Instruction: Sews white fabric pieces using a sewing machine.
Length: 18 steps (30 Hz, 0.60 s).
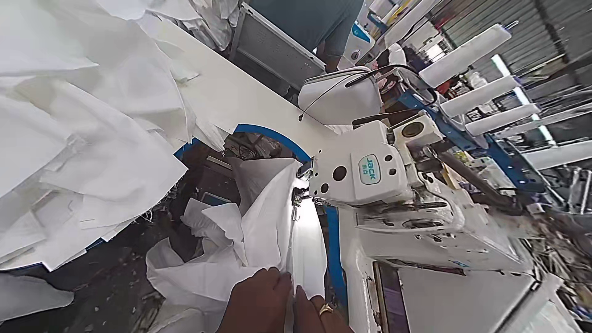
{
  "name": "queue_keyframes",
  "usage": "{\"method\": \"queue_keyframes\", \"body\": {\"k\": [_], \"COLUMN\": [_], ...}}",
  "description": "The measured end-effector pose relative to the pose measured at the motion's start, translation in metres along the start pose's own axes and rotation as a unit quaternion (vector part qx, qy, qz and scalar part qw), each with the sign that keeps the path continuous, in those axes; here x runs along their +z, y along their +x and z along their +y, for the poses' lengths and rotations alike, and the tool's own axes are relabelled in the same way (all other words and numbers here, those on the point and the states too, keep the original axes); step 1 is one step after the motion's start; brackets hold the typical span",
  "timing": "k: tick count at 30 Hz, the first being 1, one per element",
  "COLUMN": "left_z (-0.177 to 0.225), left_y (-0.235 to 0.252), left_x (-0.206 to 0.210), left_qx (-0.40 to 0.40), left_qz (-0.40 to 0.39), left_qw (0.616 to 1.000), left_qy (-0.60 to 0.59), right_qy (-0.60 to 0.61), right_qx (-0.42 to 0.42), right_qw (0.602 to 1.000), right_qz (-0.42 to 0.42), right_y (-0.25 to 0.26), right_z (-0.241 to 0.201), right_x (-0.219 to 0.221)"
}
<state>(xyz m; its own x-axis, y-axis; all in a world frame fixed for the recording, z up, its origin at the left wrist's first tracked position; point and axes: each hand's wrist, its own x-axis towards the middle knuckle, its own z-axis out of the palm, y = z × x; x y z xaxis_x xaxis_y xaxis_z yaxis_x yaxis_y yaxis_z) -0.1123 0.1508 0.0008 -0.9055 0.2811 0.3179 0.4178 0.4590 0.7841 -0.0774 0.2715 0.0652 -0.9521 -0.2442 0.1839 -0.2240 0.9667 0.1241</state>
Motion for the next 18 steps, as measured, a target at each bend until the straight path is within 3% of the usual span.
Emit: {"method": "queue_keyframes", "body": {"k": [2, 6, 8, 11, 14, 16, 18], "left_z": [-0.008, -0.014, -0.015, -0.017, -0.036, -0.068, -0.096], "left_y": [0.006, 0.025, 0.037, 0.053, 0.051, 0.037, 0.022], "left_x": [0.015, 0.03, 0.034, 0.024, 0.017, 0.011, -0.001], "left_qx": [0.01, 0.016, 0.013, -0.027, -0.086, -0.118, -0.123], "left_qz": [0.071, 0.119, 0.126, 0.071, 0.101, 0.146, 0.148], "left_qw": [0.997, 0.992, 0.991, 0.996, 0.991, 0.981, 0.98], "left_qy": [0.014, 0.046, 0.036, -0.044, -0.029, 0.046, 0.042], "right_qy": [0.002, 0.002, 0.009, 0.045, 0.121, 0.258, 0.475], "right_qx": [0.003, 0.013, 0.024, 0.042, 0.106, 0.173, 0.219], "right_qw": [1.0, 0.999, 0.997, 0.992, 0.986, 0.95, 0.852], "right_qz": [0.001, 0.037, 0.073, 0.112, 0.052, -0.006, -0.038], "right_y": [0.006, 0.02, 0.03, 0.045, 0.029, 0.0, -0.026], "right_z": [0.0, 0.002, 0.006, 0.016, 0.03, 0.045, 0.062], "right_x": [0.005, 0.012, 0.019, 0.03, 0.034, 0.048, 0.064]}}
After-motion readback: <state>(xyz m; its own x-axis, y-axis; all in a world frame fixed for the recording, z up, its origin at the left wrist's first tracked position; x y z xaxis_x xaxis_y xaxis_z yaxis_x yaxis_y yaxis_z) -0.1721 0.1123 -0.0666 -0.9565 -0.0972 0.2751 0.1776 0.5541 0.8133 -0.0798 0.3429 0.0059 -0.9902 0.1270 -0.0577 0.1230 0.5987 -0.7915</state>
